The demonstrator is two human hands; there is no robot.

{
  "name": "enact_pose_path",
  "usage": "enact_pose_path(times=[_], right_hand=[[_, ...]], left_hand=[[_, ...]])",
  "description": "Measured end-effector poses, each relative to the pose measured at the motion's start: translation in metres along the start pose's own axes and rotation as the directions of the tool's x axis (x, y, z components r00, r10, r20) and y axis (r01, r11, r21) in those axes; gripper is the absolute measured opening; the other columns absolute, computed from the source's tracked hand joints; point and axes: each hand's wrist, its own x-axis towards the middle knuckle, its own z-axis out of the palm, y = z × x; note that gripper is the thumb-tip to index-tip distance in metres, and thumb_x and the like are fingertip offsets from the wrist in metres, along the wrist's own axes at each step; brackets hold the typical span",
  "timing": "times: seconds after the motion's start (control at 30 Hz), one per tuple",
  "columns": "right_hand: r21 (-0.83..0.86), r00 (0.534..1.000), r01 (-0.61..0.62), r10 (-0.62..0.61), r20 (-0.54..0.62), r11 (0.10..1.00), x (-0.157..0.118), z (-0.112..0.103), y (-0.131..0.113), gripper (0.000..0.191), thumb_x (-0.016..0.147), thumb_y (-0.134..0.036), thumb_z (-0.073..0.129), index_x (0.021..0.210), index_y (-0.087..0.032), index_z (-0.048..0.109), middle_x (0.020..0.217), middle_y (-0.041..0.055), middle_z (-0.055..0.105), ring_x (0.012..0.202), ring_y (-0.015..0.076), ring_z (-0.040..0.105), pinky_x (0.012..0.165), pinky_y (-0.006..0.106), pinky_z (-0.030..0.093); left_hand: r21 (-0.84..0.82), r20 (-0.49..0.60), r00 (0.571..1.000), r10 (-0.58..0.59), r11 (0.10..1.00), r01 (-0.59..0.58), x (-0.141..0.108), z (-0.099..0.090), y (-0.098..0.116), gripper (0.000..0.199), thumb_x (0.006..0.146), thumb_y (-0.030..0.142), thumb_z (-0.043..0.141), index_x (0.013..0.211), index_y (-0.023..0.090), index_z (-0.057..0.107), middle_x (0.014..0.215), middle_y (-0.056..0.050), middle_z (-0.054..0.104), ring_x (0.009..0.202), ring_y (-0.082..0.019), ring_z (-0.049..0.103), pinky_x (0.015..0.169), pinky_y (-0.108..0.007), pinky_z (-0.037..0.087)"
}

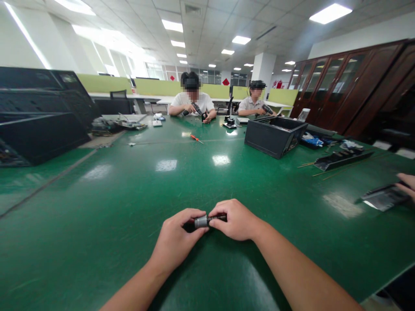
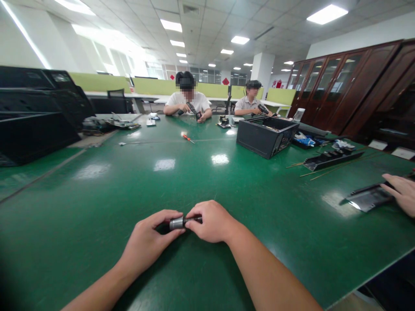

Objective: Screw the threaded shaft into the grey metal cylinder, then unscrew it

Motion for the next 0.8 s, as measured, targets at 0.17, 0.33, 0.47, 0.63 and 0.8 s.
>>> enact_pose_path(times=[0.17,0.33,0.47,0.63,0.8], right_hand=[[-0.008,1.000,-0.001,0.001,0.003,1.000,0.0000,-0.0027,-0.0014,0.014,0.084,-0.023,0.068,0.093,-0.020,0.078,0.083,0.0033,0.072,0.073,0.0148,0.062,0.069,0.026,0.043],[-0.011,1.000,0.000,0.000,0.003,1.000,0.0005,-0.0037,-0.0011,0.014,0.083,-0.023,0.068,0.092,-0.020,0.079,0.082,0.0033,0.073,0.072,0.0150,0.062,0.068,0.026,0.043],[-0.007,1.000,0.002,-0.001,0.004,1.000,0.0008,-0.0037,-0.0013,0.014,0.082,-0.022,0.069,0.092,-0.020,0.079,0.083,0.0033,0.073,0.072,0.0149,0.062,0.068,0.026,0.043],[-0.020,1.000,0.003,-0.003,0.005,1.000,0.0002,-0.0047,-0.0020,0.015,0.083,-0.022,0.068,0.093,-0.019,0.078,0.084,0.0034,0.073,0.073,0.0146,0.062,0.069,0.025,0.044],[-0.042,1.000,0.018,-0.018,0.004,0.999,-0.0008,-0.0053,-0.0019,0.015,0.083,-0.022,0.067,0.093,-0.018,0.078,0.083,0.0035,0.073,0.075,0.0147,0.063,0.070,0.025,0.043]], left_hand=[[0.002,-0.005,1.000,-0.003,1.000,0.003,0.0005,-0.0003,-0.0007,0.022,0.073,0.028,0.074,0.095,0.025,0.075,0.094,-0.001,0.075,0.086,-0.020,0.070,0.080,-0.031,0.056],[0.013,-0.009,1.000,0.004,1.000,-0.004,0.0014,-0.0010,-0.0001,0.023,0.072,0.026,0.075,0.095,0.026,0.075,0.094,-0.001,0.075,0.086,-0.020,0.070,0.079,-0.030,0.056],[0.017,-0.003,1.000,0.001,1.000,-0.001,0.0007,-0.0010,-0.0007,0.023,0.072,0.026,0.076,0.095,0.026,0.075,0.094,0.000,0.075,0.086,-0.019,0.070,0.079,-0.029,0.056],[0.011,0.000,1.000,-0.014,1.000,0.014,0.0003,-0.0006,-0.0017,0.024,0.072,0.026,0.076,0.096,0.027,0.075,0.095,0.001,0.075,0.087,-0.018,0.070,0.080,-0.029,0.055],[0.004,-0.002,0.999,-0.036,0.999,0.036,0.0015,-0.0009,0.0001,0.024,0.071,0.027,0.077,0.095,0.027,0.075,0.093,0.002,0.075,0.086,-0.019,0.070,0.080,-0.029,0.054]])
